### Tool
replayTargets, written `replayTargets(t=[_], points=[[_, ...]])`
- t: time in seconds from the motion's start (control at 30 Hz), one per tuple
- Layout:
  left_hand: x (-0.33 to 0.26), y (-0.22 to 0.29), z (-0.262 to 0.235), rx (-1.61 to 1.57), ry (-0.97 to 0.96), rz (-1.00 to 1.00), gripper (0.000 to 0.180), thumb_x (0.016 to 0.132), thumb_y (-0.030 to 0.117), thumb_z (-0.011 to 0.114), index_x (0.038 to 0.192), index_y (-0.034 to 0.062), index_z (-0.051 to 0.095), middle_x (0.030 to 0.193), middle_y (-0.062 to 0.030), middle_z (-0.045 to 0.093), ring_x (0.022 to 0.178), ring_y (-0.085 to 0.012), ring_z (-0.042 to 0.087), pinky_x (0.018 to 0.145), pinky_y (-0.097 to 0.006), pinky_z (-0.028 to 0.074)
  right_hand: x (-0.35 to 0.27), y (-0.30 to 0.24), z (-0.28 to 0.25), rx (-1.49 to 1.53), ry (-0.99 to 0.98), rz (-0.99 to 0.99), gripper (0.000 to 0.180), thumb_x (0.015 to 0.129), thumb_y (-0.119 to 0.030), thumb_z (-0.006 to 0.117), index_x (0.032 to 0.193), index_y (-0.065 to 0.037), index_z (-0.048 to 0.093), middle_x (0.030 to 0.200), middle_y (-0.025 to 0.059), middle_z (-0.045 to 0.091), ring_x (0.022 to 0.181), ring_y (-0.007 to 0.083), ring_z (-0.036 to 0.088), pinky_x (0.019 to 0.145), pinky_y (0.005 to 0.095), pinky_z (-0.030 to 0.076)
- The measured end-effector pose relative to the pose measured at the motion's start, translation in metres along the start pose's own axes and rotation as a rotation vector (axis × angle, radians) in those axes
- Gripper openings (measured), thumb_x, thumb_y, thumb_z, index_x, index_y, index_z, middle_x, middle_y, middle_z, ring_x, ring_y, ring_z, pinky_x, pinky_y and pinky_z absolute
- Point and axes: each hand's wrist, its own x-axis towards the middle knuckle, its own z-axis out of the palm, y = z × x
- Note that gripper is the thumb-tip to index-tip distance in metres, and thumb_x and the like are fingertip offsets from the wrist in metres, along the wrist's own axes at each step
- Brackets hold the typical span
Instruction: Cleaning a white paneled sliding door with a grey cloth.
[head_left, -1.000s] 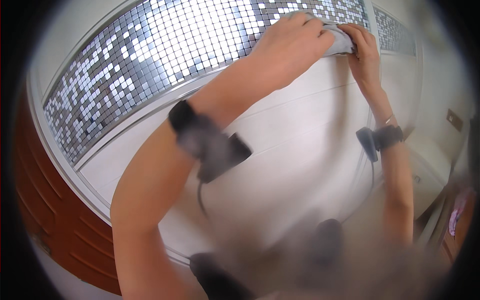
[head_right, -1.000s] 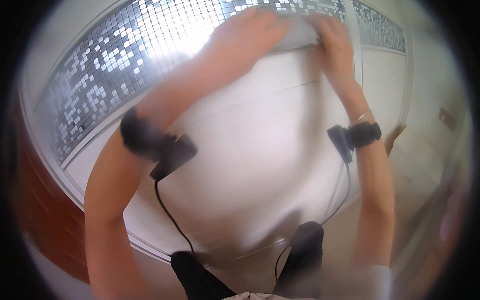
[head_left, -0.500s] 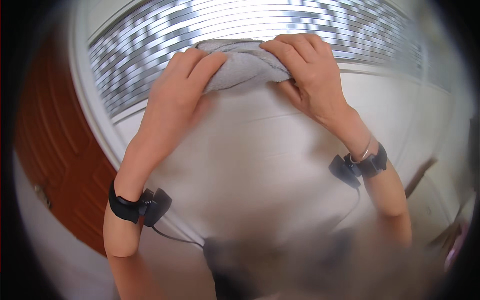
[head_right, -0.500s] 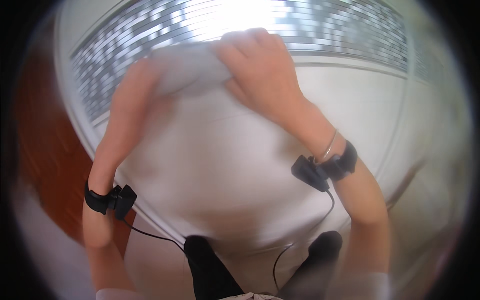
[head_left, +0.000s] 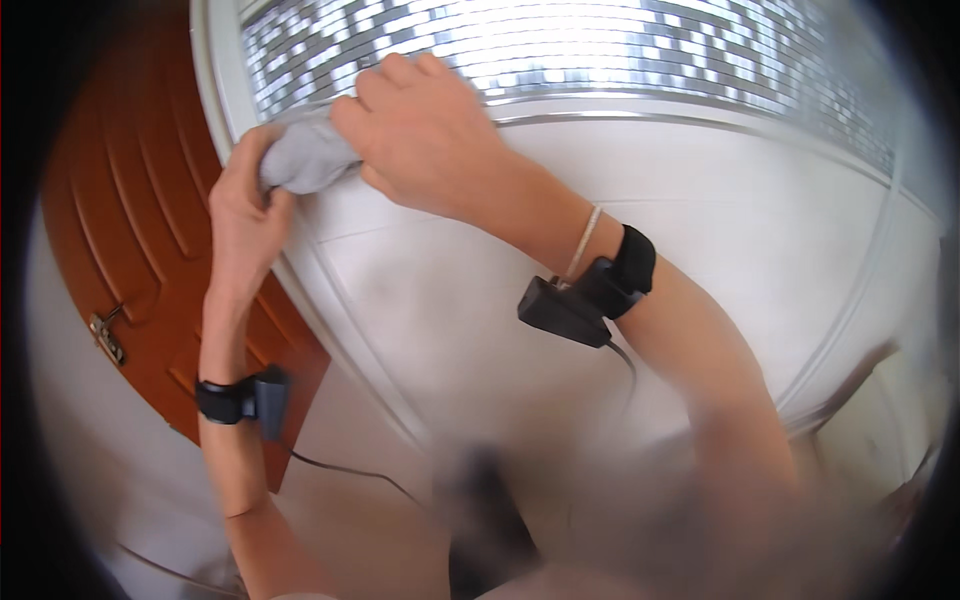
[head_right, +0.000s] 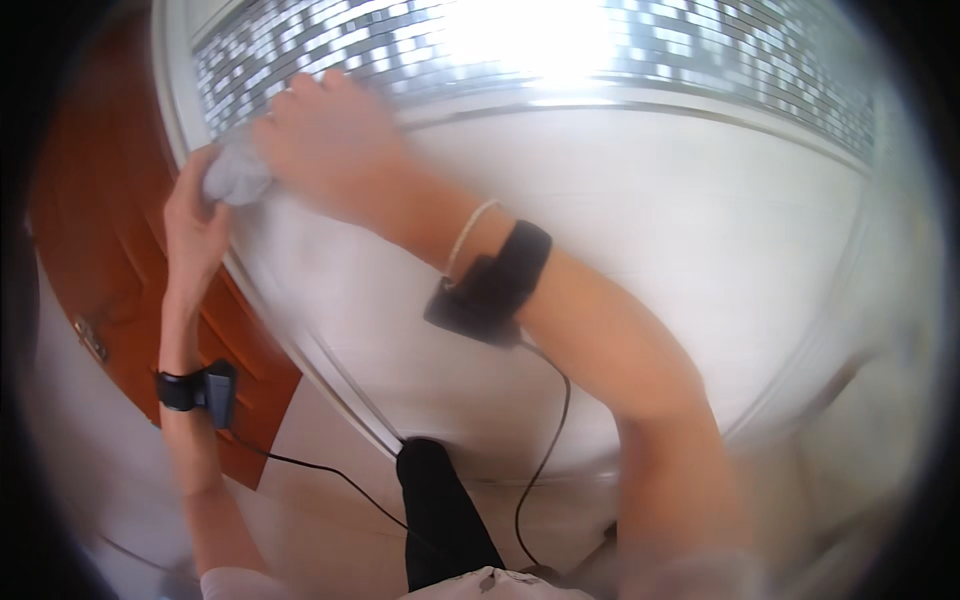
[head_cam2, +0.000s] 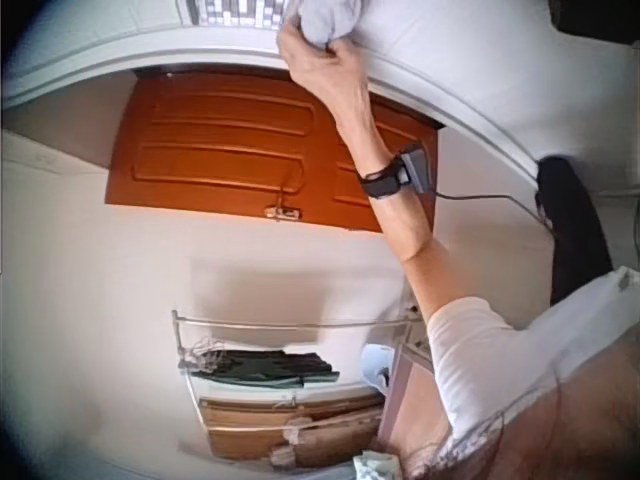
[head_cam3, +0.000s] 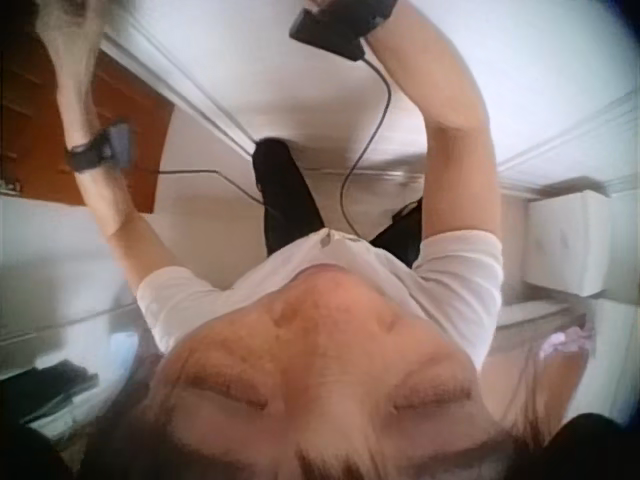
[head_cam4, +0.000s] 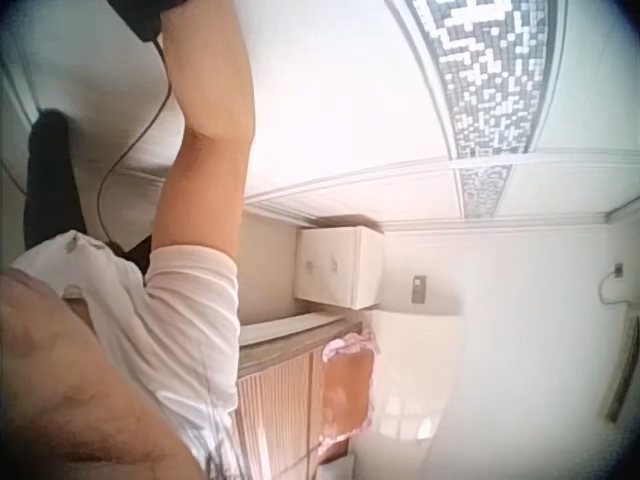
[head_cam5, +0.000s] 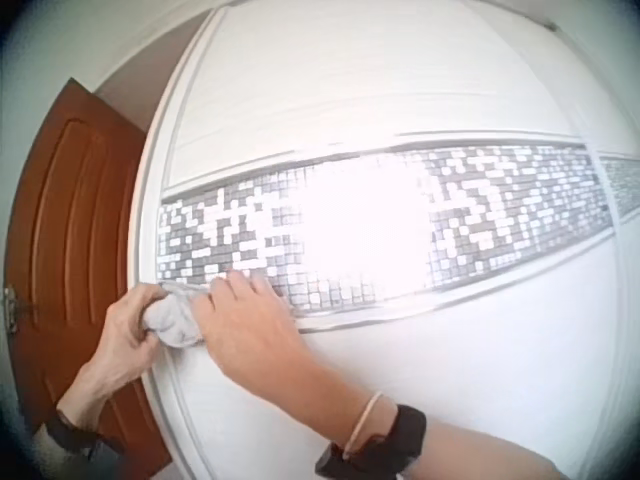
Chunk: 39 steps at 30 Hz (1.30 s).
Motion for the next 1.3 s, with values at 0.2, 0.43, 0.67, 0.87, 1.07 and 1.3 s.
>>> replayTargets(t=[0.2,0.43,0.67,0.87,1.07,1.3], points=[[0.016,0.045,0.022,-0.058,-0.044,0.038,0.048,0.071,-0.009,0.050,0.117,0.0018,0.055,0.105,-0.0166,0.060,0.099,-0.0272,0.061,0.088,-0.032,0.046,-0.019,0.034,-0.053,-0.052,-0.119,-0.019,0.026,0.062,-0.014,0.072,0.084,-0.008,0.061,0.083,0.0062,0.059,0.086,0.0251,0.055,0.073,0.0365,0.042],[0.036,0.112,0.021,-0.027,-0.006,0.429,0.044,0.069,-0.005,0.057,0.112,0.0024,0.056,0.104,-0.0183,0.062,0.095,-0.0387,0.060,0.084,-0.042,0.049,-0.024,0.023,-0.152,-0.215,-0.333,0.200,0.034,0.067,-0.008,0.068,0.101,-0.008,0.061,0.095,0.0096,0.061,0.094,0.0311,0.056,0.080,0.0411,0.045],[0.049,0.236,0.037,-0.156,0.176,0.699,0.031,0.074,0.003,0.062,0.104,0.0028,0.060,0.101,-0.0158,0.062,0.096,-0.0318,0.059,0.082,-0.040,0.049,-0.037,0.017,-0.300,-0.535,-0.326,0.240,0.054,0.066,-0.002,0.066,0.119,-0.005,0.056,0.112,0.0121,0.060,0.106,0.0352,0.051,0.094,0.0416,0.042],[0.066,0.374,0.118,-0.294,0.292,0.703,0.035,0.071,0.009,0.067,0.105,0.0029,0.063,0.097,-0.0147,0.065,0.090,-0.0297,0.060,0.075,-0.039,0.046,-0.096,0.043,-0.413,-0.854,-0.375,0.443,0.051,0.071,-0.001,0.066,0.120,-0.009,0.056,0.116,0.0124,0.060,0.110,0.0355,0.053,0.094,0.0399,0.044],[0.078,0.447,0.179,-0.307,0.258,0.681,0.031,0.076,0.016,0.064,0.105,0.0035,0.066,0.100,-0.0113,0.064,0.099,-0.0265,0.057,0.084,-0.037,0.043,-0.170,0.120,-0.482,-0.909,-0.270,0.514,0.055,0.072,0.004,0.062,0.125,-0.012,0.056,0.125,0.0110,0.057,0.119,0.0332,0.050,0.099,0.0396,0.042],[0.079,0.424,0.184,-0.358,0.464,0.701,0.027,0.066,0.011,0.068,0.091,0.0062,0.062,0.094,-0.0107,0.060,0.093,-0.0265,0.056,0.084,-0.035,0.045,-0.159,0.120,-0.460,-0.974,-0.248,0.567,0.058,0.068,0.006,0.064,0.123,-0.013,0.057,0.121,0.0112,0.057,0.114,0.0353,0.051,0.097,0.0402,0.043]])
